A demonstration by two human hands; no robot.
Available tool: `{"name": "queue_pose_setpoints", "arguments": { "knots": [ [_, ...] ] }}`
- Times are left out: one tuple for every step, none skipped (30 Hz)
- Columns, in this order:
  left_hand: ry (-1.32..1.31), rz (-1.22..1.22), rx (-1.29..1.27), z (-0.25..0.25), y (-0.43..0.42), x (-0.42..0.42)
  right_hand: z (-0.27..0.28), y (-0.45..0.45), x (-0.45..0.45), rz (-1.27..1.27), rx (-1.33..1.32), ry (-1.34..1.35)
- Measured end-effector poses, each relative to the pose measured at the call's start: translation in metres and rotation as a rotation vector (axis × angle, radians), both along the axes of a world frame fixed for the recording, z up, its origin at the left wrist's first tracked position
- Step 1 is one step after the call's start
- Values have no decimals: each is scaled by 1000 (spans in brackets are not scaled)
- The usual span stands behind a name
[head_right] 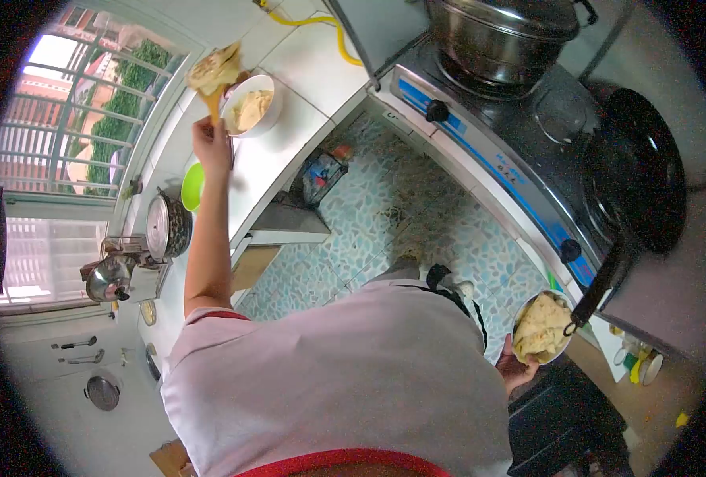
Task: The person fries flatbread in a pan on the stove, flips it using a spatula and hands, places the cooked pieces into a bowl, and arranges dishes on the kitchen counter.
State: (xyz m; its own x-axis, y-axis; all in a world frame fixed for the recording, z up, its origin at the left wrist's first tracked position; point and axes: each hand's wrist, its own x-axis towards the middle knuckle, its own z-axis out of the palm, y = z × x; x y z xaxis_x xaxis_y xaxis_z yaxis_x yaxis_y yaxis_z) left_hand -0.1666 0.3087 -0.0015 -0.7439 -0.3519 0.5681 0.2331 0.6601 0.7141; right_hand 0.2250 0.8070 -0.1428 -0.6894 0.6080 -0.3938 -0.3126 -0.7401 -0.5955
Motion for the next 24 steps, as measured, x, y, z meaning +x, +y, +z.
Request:
{"name": "queue_pose_setpoints", "arguments": {
  "knots": [
    [-43,170,-212,6,-28,-3,5,-7,-2,14,-3,-18],
    [-63,320,-418,5,-46,-10,6,-13,-10,29,-17,-50],
    [-128,365,-531,3,-61,-18,11,-18,-14,35,-20,-72],
    [-195,407,-645,-3,-75,-28,18,-22,-17,109,-28,-67],
    [-238,396,-829,-13,-87,-39,18,-28,-21,180,-42,-60],
    [-284,383,-1010,-23,-96,-48,25,-32,-26,253,-53,-55],
    [-315,305,-1182,-40,-108,-58,30,-40,-32,205,-23,-117],
    [-474,349,-1383,-49,-105,-66,37,-53,-41,160,6,-181],
    [-521,367,-1332,-52,-107,-67,43,-59,-48,121,36,-243],
    [-555,383,-1279,-52,-109,-74,46,-61,-53,149,50,-265],
    [-568,394,-1148,-41,-109,-76,48,-64,-58,173,64,-283],
    [-583,397,-1019,-29,-107,-75,51,-66,-58,194,75,-309],
    [-592,406,-889,-22,-108,-76,52,-68,-62,195,84,-304],
    [-656,398,-794,-19,-117,-82,53,-71,-67,196,94,-298],
    [-589,355,-705,-23,-124,-93,54,-74,-72,195,105,-288],
    [-522,315,-616,-27,-133,-104,60,-79,-78,196,106,-296],
    [-489,288,-556,-40,-131,-117,61,-79,-83,195,104,-306],
    [-458,261,-497,-49,-121,-125,63,-80,-88,196,102,-317],
    [-548,280,-461,-58,-110,-130,65,-81,-93,198,98,-311],
    [-622,240,-539,-68,-101,-132,68,-84,-98,198,95,-305],
    [-741,198,-681,-91,-104,-140,70,-85,-102,198,94,-298],
    [-860,153,-823,-102,-101,-143,71,-84,-103,195,91,-296],
    [-885,157,-811,-95,-116,-138,83,-98,-99,196,87,-293],
    [-902,162,-801,-82,-108,-136,84,-99,-103,195,83,-282]
  ]
}}
